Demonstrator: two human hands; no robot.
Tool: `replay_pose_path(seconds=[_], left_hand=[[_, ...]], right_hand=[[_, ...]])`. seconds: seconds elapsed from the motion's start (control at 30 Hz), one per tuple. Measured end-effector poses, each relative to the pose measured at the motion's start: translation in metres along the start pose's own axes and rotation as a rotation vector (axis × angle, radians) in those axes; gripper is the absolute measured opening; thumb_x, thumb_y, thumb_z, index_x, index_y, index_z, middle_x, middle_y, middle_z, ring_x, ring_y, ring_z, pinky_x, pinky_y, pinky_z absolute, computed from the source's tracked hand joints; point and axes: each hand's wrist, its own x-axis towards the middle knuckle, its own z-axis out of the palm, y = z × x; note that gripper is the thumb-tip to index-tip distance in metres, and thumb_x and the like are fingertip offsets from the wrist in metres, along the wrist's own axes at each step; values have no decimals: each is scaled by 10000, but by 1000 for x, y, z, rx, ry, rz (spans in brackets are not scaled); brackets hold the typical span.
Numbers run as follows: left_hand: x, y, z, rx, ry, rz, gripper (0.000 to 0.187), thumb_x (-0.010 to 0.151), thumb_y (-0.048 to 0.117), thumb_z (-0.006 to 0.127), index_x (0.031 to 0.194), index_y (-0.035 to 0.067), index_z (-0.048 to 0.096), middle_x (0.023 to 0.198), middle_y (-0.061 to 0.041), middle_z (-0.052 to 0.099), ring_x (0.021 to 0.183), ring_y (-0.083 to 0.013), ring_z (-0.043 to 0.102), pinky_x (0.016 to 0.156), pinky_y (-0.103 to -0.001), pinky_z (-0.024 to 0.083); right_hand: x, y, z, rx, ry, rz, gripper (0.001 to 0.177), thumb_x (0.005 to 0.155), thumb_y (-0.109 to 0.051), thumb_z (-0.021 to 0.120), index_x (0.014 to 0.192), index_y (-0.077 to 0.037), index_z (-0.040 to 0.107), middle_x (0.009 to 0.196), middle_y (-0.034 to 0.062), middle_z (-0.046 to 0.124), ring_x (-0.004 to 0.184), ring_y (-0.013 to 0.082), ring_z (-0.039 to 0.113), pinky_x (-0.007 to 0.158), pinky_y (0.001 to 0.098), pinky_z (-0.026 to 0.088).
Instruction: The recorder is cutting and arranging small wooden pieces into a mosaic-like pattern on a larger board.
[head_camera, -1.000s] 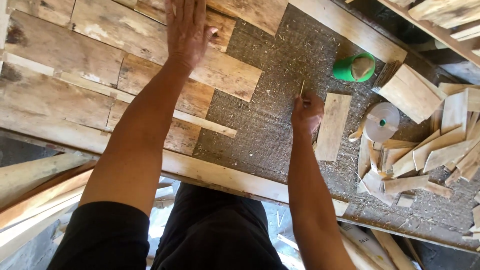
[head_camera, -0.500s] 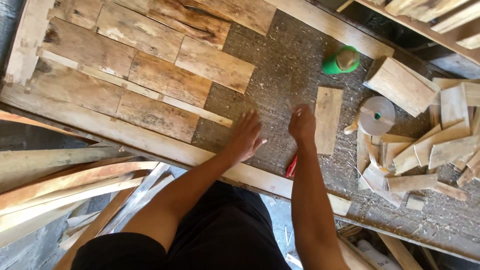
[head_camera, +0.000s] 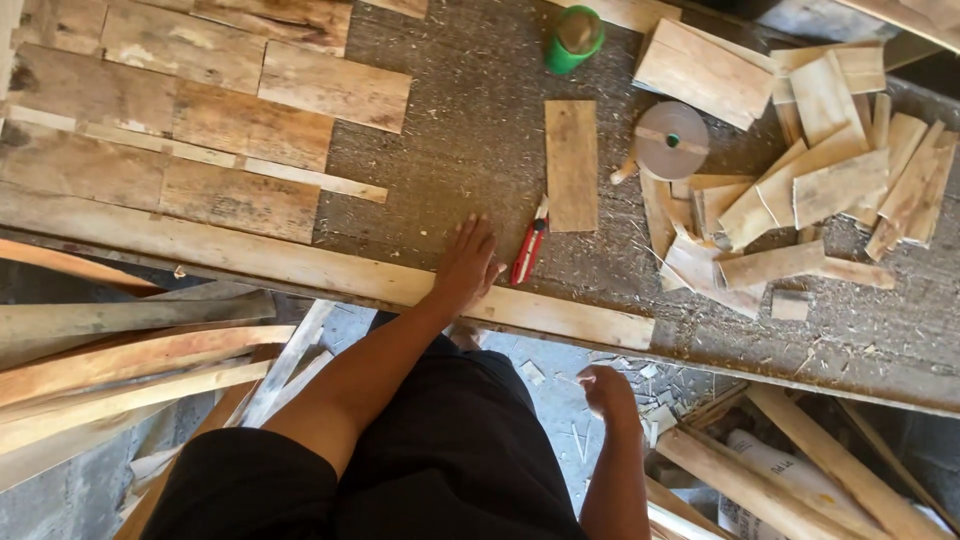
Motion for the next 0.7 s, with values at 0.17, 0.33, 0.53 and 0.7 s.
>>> replay_pose_path(seconds=[0.17, 0.33, 0.53, 0.7], left_hand=[[1, 6, -3, 34, -58, -72, 564, 998, 376, 615, 1385, -32, 570, 1609, -250, 348, 1519, -413, 273, 1243, -531, 223], [1, 10, 0, 8, -70, -134, 535, 993, 354, 611, 1383, -9, 575, 1628, -209, 340, 1534, -381, 260, 1243, -513, 226], [1, 7, 9, 9, -53, -158, 484, 1007, 307, 603, 1390, 14, 569, 1633, -196, 346, 1531, -374, 273, 1251, -509, 228], [-3, 4, -3, -58, -98, -150, 437, 1006, 254, 603, 1376, 23, 570, 1633, -196, 351, 1524, -389, 295, 1249, -502, 256]], right_hand=[[20, -7, -23, -61, 206, -30, 247, 982, -315, 634, 1160, -207, 768, 1215, 101, 748, 1101, 299, 714, 973, 435, 548], [32, -91, -46, 103, 409, -336, 253, 958, -341, 659, 1108, -159, 748, 1116, 149, 771, 1047, 340, 730, 900, 469, 563], [51, -191, -43, 106, 581, -464, 551, 870, -343, 824, 1241, -67, 525, 1230, 216, 639, 1051, 416, 659, 862, 529, 517], [63, -210, -29, 104, 549, -371, 689, 816, -237, 812, 1350, -71, 408, 1247, 257, 618, 1118, 452, 643, 928, 542, 517]])
